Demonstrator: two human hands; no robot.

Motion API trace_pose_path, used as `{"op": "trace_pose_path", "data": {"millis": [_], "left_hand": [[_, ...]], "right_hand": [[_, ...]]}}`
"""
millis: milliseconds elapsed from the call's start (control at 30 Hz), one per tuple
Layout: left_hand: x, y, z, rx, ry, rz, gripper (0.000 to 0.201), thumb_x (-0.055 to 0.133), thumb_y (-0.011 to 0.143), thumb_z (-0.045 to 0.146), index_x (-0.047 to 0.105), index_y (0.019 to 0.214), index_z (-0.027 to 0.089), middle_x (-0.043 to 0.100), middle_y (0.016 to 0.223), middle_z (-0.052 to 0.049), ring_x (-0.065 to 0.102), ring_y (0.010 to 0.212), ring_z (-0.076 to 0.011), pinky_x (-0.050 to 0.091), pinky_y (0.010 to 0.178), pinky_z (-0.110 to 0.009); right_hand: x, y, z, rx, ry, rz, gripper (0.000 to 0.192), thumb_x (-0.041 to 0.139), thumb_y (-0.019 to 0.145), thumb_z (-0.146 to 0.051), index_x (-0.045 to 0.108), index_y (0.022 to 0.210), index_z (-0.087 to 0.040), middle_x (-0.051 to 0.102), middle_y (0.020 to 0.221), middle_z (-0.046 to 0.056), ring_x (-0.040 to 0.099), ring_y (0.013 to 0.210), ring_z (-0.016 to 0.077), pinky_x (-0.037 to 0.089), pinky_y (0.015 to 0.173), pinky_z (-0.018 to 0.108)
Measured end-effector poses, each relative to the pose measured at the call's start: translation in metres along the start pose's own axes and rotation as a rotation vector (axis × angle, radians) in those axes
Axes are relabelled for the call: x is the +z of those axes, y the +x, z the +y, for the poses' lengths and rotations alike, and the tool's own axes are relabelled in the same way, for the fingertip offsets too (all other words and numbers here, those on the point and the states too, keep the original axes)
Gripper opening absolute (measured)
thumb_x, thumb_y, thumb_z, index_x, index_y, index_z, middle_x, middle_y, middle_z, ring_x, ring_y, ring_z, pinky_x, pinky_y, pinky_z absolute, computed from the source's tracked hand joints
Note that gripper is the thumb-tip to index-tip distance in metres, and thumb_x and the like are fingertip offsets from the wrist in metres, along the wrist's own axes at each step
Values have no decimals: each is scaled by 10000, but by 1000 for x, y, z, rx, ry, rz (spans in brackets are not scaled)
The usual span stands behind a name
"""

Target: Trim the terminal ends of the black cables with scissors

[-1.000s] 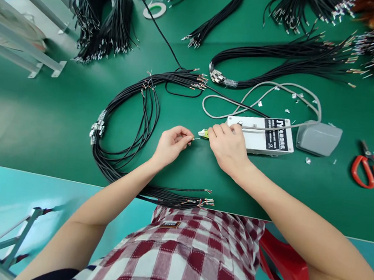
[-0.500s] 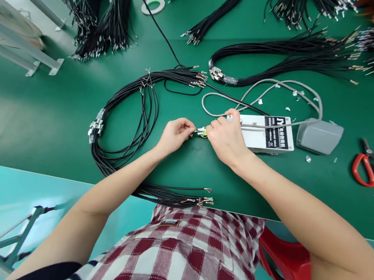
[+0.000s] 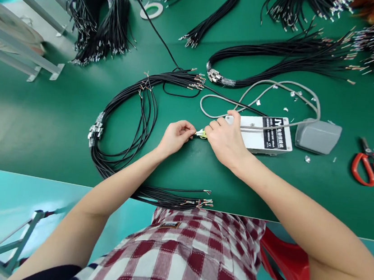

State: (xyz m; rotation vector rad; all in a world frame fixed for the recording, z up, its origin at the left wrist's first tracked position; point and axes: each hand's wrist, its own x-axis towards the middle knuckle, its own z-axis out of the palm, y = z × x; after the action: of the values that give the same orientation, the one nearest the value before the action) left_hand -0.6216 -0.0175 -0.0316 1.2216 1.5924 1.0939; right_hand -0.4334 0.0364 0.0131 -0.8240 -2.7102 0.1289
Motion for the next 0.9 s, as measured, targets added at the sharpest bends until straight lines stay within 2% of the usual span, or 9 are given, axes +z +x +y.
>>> {"op": "trace_pose_path", "data": {"millis": [67, 133, 267, 400, 533, 633, 733, 833, 900], "left_hand": [[0, 0, 1, -4, 2, 1, 80, 613, 806, 111, 635, 746, 159, 607, 595, 25, 553, 533, -98, 413, 549, -212], [0, -1, 2, -5, 3, 5, 82, 612, 806, 108, 636, 748, 160, 608, 595, 26, 553, 534, -96, 416, 553, -211], [0, -2, 1, -4, -5, 4, 80, 605, 812, 117, 640, 755, 160, 615, 602, 23, 560, 542, -95, 428, 567, -211], [2, -3, 2, 3, 9, 23, 75, 601, 818, 132, 638, 760, 161, 616, 615, 18, 570, 557, -103, 441, 581, -219], [-1, -5, 5, 25, 98, 36, 89, 584, 828, 119, 635, 768, 159, 621, 635, 10, 589, 591, -116, 450, 606, -229], [-6, -9, 4, 52, 178, 77, 99, 579, 831, 113, 634, 766, 164, 636, 665, 6, 595, 610, -118, 445, 616, -234], [-12, -12, -3, 56, 175, 132, 94, 580, 832, 119, 625, 766, 169, 647, 684, 3, 596, 609, -115, 441, 613, -239], [-28, -7, -7, 51, 57, 179, 44, 603, 832, 138, 607, 811, 177, 632, 656, 12, 575, 566, -111, 427, 561, -238], [-50, 3, -6, 77, 17, 298, 116, 606, 841, 114, 584, 930, 185, 624, 679, 32, 551, 549, -98, 412, 538, -233]], "right_hand": [[-12, -8, 3, -52, -18, 17, 147, 549, 937, -172, 648, 1004, -257, 733, 1054, 58, 629, 1023, 273, 280, 1084, 625], [-24, -25, 8, -53, 2, 114, 187, 579, 940, -223, 637, 1116, -246, 711, 1222, 80, 636, 1107, 298, 294, 1078, 611], [-30, -77, 15, 162, 37, 374, 155, 590, 931, -196, 623, 1070, -256, 740, 1195, 67, 652, 1115, 274, 402, 1001, 502], [-11, -110, 9, 177, -49, 386, 142, 619, 894, -141, 595, 972, -258, 758, 1183, 36, 643, 1159, 269, 411, 976, 467], [4, -110, 4, 169, -196, 442, 168, 660, 863, -121, 592, 950, -248, 776, 1140, -10, 668, 1109, 244, 397, 972, 438], [6, -106, 8, 172, -232, 479, 165, 676, 849, -122, 593, 921, -245, 786, 1105, -20, 681, 1051, 236, 395, 991, 439], [3, -106, 7, 177, -191, 489, 185, 691, 835, -113, 600, 926, -246, 790, 1087, -7, 669, 1086, 257, 414, 994, 447], [1, -109, -3, 188, -83, 491, 250, 733, 808, -117, 614, 993, -237, 780, 1103, 45, 644, 1152, 297, 450, 988, 466], [4, -113, -12, 153, 4, 472, 287, 749, 799, -117, 617, 1028, -230, 764, 1115, 78, 647, 1152, 303, 473, 983, 473]]}}
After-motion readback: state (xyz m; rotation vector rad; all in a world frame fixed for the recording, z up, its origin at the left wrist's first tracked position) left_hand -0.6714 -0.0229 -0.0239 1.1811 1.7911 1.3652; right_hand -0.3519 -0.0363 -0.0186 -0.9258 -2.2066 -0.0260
